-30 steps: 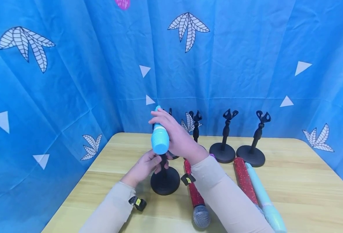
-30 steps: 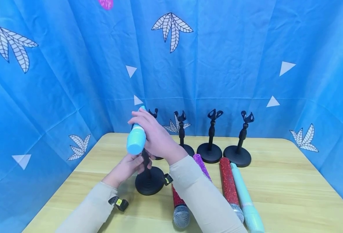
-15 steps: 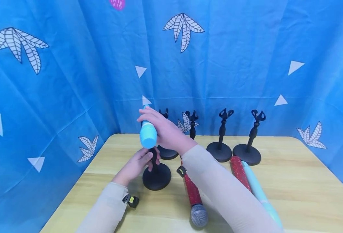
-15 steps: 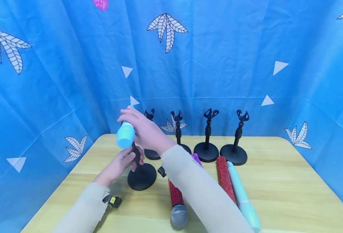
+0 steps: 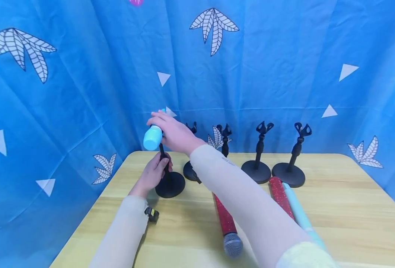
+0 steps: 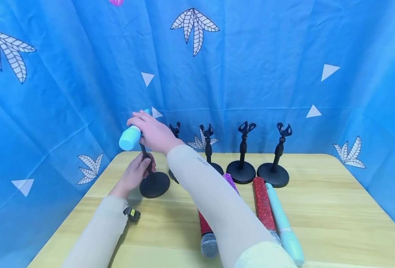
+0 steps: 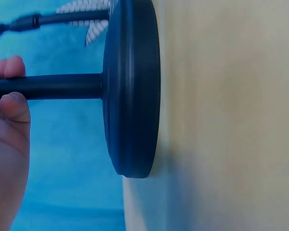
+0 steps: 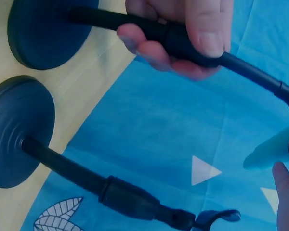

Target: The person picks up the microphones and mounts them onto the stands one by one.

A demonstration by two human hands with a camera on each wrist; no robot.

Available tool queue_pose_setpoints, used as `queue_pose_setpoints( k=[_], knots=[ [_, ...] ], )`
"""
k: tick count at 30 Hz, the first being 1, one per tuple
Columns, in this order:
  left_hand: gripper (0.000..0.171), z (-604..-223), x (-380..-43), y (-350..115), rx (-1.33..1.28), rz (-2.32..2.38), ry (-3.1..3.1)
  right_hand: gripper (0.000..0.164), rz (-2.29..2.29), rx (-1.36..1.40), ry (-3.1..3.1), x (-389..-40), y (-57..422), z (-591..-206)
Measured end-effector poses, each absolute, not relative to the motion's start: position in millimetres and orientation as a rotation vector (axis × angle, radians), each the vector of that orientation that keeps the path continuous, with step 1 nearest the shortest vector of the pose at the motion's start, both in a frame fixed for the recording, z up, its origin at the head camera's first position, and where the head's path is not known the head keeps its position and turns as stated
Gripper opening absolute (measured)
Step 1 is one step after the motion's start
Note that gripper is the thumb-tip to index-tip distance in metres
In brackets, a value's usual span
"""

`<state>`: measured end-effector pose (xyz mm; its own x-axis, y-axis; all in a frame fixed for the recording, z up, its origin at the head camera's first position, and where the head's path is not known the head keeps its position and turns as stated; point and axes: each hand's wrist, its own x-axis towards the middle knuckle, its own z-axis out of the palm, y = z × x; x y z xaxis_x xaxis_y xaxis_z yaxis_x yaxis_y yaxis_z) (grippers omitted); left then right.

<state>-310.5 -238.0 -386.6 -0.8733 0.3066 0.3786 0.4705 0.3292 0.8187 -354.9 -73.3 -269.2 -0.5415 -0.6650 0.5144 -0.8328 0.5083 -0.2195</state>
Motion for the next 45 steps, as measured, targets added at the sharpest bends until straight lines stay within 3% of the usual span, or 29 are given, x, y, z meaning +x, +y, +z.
queue_pose_setpoints(
  k=[11,19,23,35,40,45],
  knots=[
    [0.034,-406.3,-355.5,-250.2,-0.582,-1.510,-2.474,0.043,0.609,1.134,-2.436,-375.3,-83.6,-263.1],
    [0.031,-412.0,-358.8,-248.4,-0.573,-1.542,-2.451,0.075,0.522,1.154,-2.488,-372.1,-69.6,-266.1],
    [0.034,-414.3,-356.6,-250.2,-0.550,-1.526,-2.447,0.080,0.447,1.206,-2.461,-368.5,-55.5,-267.4],
    [0.046,-400.1,-349.3,-240.2,-0.449,-1.610,-2.471,0.066,0.193,1.491,-2.244,-332.0,8.1,-268.0],
    [0.061,-396.2,-341.2,-238.0,-0.417,-1.602,-2.520,0.056,0.054,1.629,-2.214,-308.2,40.3,-287.4],
    [0.065,-391.5,-331.3,-240.2,-0.408,-1.534,-2.560,0.058,-0.130,1.680,-2.333,-286.3,69.4,-315.8]
  ],
)
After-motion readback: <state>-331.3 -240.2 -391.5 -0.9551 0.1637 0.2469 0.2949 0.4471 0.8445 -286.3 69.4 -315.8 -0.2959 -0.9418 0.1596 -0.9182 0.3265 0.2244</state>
